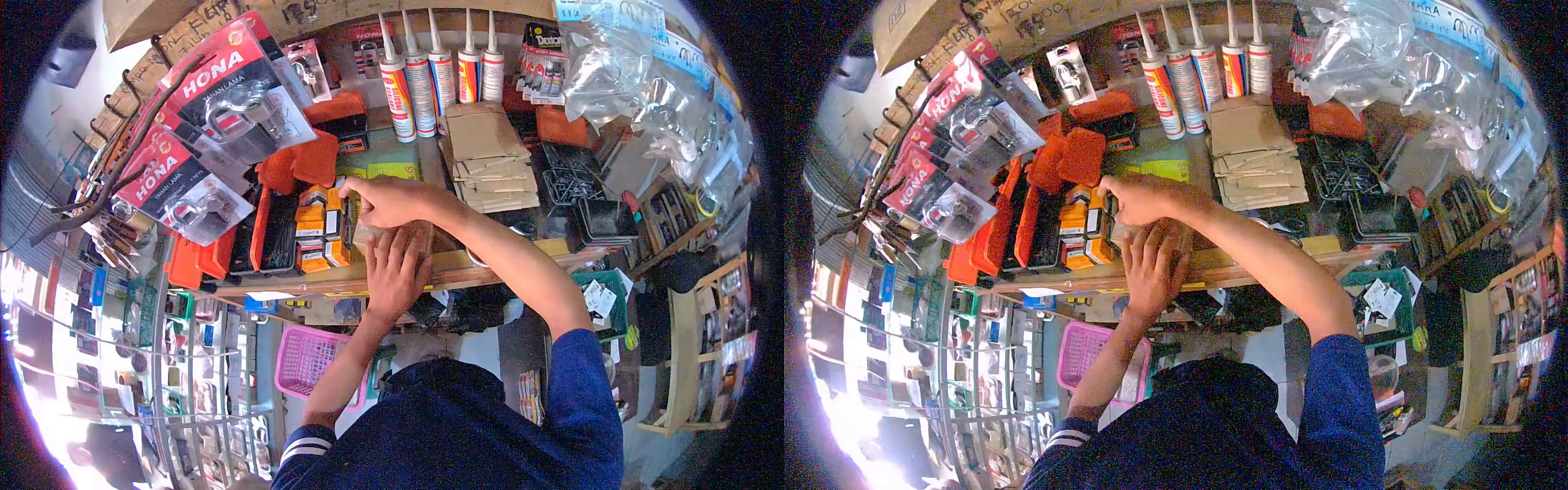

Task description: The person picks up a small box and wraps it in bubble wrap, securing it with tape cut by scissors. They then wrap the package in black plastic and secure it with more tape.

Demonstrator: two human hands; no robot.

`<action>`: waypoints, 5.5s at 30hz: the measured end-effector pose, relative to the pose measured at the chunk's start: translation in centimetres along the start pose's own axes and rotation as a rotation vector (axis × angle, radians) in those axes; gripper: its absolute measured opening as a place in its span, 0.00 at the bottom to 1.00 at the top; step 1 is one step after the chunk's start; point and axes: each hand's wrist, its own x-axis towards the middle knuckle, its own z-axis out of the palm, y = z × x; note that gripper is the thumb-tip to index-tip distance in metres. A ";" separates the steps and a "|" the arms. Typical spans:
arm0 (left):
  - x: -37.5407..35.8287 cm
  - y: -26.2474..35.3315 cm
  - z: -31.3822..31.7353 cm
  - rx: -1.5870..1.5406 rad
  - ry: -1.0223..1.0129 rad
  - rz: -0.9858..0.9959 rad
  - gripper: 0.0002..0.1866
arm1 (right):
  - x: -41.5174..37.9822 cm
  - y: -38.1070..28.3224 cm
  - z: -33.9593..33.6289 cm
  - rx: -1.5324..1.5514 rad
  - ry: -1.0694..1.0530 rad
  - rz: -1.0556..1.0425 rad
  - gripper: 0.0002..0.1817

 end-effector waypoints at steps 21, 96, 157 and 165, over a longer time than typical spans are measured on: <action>0.1 0.0 0.1 0.005 0.033 0.016 0.29 | 0.6 -1.5 0.0 -0.212 0.074 0.040 0.35; 1.4 -4.1 -8.6 0.156 -0.318 0.002 0.40 | -6.4 -0.5 -0.7 0.052 0.257 0.067 0.19; -1.8 -1.2 -17.4 -0.787 0.097 -0.301 0.27 | -14.9 -12.9 8.3 0.304 0.595 -0.046 0.27; -4.3 0.9 -16.1 -1.049 0.157 -0.395 0.14 | -15.7 -13.3 9.6 0.201 0.542 -0.113 0.27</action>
